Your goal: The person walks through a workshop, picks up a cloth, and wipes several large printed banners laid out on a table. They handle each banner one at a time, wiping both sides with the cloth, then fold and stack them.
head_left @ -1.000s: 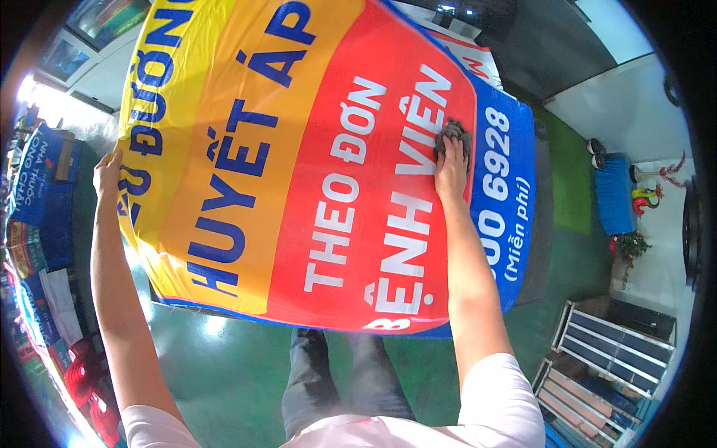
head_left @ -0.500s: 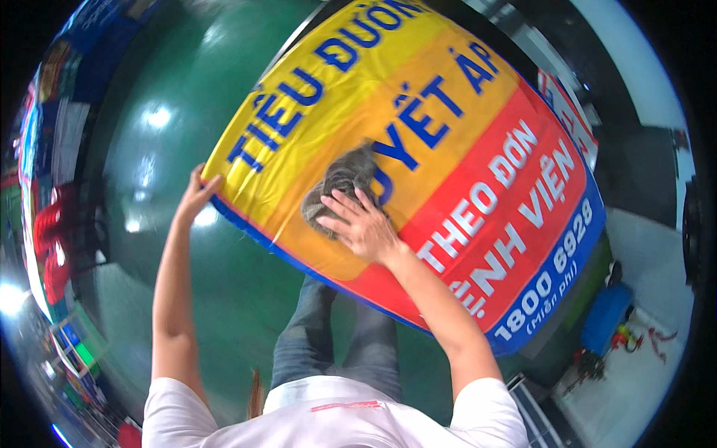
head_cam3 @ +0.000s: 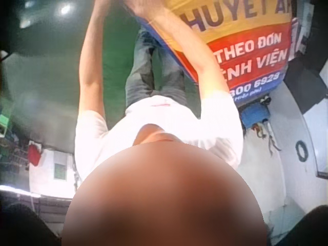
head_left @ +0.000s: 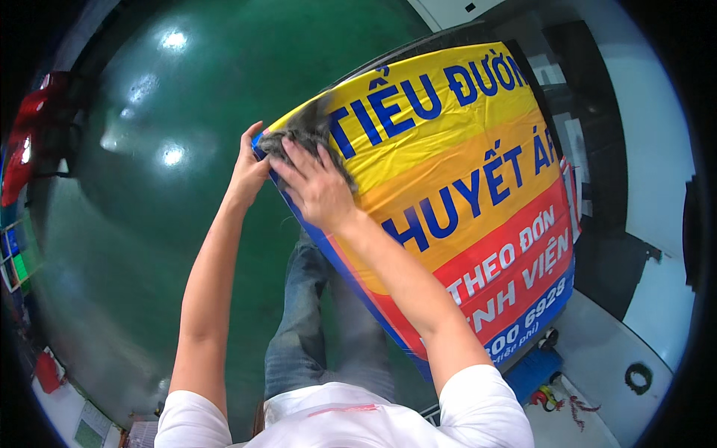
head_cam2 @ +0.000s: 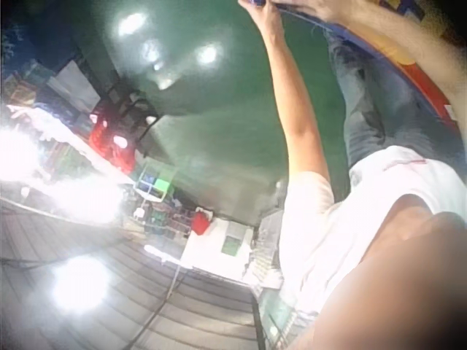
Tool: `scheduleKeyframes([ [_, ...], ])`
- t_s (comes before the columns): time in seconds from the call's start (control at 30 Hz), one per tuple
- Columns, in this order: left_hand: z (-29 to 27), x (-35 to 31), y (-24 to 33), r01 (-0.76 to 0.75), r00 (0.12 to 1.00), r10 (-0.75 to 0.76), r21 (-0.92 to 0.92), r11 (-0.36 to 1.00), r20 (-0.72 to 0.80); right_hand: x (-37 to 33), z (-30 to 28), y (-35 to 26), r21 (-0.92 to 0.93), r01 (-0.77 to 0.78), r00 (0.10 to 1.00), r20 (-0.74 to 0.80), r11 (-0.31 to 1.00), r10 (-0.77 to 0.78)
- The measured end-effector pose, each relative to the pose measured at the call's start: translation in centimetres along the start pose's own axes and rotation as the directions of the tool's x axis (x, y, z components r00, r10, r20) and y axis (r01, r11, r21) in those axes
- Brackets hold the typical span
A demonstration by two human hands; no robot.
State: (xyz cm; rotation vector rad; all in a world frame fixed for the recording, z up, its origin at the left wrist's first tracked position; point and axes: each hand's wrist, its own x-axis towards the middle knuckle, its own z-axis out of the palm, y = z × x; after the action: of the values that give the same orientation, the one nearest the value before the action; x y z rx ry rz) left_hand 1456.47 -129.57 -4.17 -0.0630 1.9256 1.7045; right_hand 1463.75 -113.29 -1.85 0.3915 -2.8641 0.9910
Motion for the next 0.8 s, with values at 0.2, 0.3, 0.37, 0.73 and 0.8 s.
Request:
scheduleKeyframes([
  [0.2,0.3,0.0,-0.9,0.025,0.998,-0.04,-0.25,0.968,-0.054,2.6,-6.5,12.3,-0.356,-0.313,0.94,-0.245,0.88,0.236],
  [0.3,0.4,0.0,-1.2,0.018,0.999,-0.026,-0.325,0.946,-0.021,4.7,-6.0,13.9,-0.302,-0.599,0.763,-0.496,0.741,0.415],
  [0.37,0.3,-0.1,-1.3,-0.048,0.999,0.046,-0.313,0.949,-0.014,5.0,-3.1,10.5,-0.346,-0.381,0.894,-0.373,0.857,0.247],
  [0.73,0.3,0.8,0.7,0.176,0.973,-0.231,-0.733,0.657,0.027,-2.6,0.2,1.2,-0.024,0.2,0.976,0.097,0.98,-0.196],
  [0.8,0.3,1.3,0.9,0.209,0.963,-0.259,-0.797,0.567,0.069,-9.5,-0.5,0.3,-0.024,0.335,0.921,0.221,0.942,-0.321],
])
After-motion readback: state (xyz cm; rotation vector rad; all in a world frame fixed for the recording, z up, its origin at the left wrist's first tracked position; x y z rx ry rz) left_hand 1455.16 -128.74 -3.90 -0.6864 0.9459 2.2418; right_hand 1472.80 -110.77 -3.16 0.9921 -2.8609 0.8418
